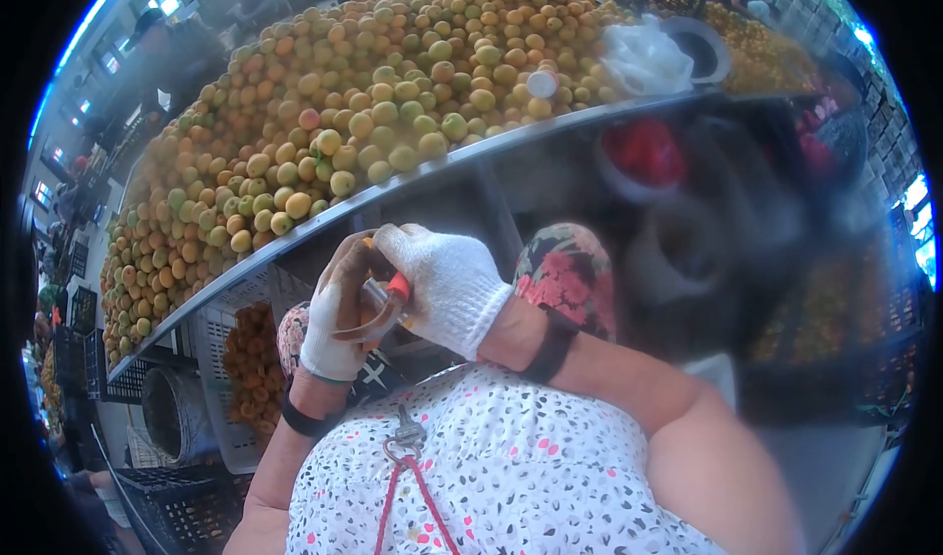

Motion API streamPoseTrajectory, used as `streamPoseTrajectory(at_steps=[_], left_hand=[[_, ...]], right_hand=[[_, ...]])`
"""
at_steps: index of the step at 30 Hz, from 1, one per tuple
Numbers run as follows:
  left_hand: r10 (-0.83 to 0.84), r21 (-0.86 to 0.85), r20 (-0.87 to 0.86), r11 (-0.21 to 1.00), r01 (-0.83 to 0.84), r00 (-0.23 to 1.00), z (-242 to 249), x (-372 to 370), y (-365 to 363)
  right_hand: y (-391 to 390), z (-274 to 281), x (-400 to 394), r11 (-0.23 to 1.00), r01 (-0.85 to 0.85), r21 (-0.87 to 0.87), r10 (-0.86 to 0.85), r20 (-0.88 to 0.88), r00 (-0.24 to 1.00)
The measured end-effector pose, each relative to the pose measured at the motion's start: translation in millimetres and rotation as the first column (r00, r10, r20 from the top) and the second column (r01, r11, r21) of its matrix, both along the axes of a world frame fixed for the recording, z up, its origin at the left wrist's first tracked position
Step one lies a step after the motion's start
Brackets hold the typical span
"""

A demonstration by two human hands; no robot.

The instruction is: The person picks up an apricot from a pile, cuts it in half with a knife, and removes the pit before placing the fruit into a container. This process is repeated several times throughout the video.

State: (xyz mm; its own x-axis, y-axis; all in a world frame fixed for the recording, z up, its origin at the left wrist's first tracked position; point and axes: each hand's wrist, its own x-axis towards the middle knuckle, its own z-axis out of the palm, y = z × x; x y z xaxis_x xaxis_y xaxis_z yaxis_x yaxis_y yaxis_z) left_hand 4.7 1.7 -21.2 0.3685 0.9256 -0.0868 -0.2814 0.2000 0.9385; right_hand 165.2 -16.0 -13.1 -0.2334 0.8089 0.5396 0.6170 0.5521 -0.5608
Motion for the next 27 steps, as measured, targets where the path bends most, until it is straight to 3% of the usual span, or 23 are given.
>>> streamPoseTrajectory(at_steps=[2, 15, 17, 21, 24, 26, 27], left_hand=[[0.017, 0.031, -0.077, 0.999, -0.014, 0.997, -5.4, 0.5, 1.9], [0.034, -0.061, -0.012, 0.998, -0.035, 0.999, -13.5, -0.4, 5.6], [0.078, 0.117, -0.033, 0.99, -0.074, 0.996, -29.5, 2.9, 12.5], [-0.026, 0.17, 0.038, 0.985, 0.019, 0.999, -21.5, -6.7, 5.7], [-0.011, 0.142, 0.018, 0.99, 0.008, 1.0, -14.2, -5.3, 5.9], [0.098, -0.168, 0.192, 0.984, -0.066, 0.977, -10.1, -1.2, 6.1], [0.096, -0.176, 0.19, 0.982, -0.062, 0.977, -8.1, -1.1, 6.7]], right_hand=[[0.2, -0.1, -0.9, 1.0, 0.009, 0.007, -0.009, 0.009, 1.0], [6.2, -5.5, -3.4, 0.998, 0.035, -0.051, -0.032, 0.05, 0.998], [6.9, -6.6, -2.2, 0.998, 0.03, -0.057, -0.027, 0.046, 0.999], [10.0, -6.0, -2.9, 1.0, 0.004, -0.009, -0.004, -0.014, 1.0], [11.9, -5.2, -2.0, 1.0, -0.02, -0.003, 0.02, -0.042, 0.999], [11.7, -4.6, -0.7, 0.997, -0.037, -0.07, 0.03, -0.096, 0.995], [11.7, -4.1, 0.5, 0.996, -0.034, -0.079, 0.026, -0.098, 0.995]])
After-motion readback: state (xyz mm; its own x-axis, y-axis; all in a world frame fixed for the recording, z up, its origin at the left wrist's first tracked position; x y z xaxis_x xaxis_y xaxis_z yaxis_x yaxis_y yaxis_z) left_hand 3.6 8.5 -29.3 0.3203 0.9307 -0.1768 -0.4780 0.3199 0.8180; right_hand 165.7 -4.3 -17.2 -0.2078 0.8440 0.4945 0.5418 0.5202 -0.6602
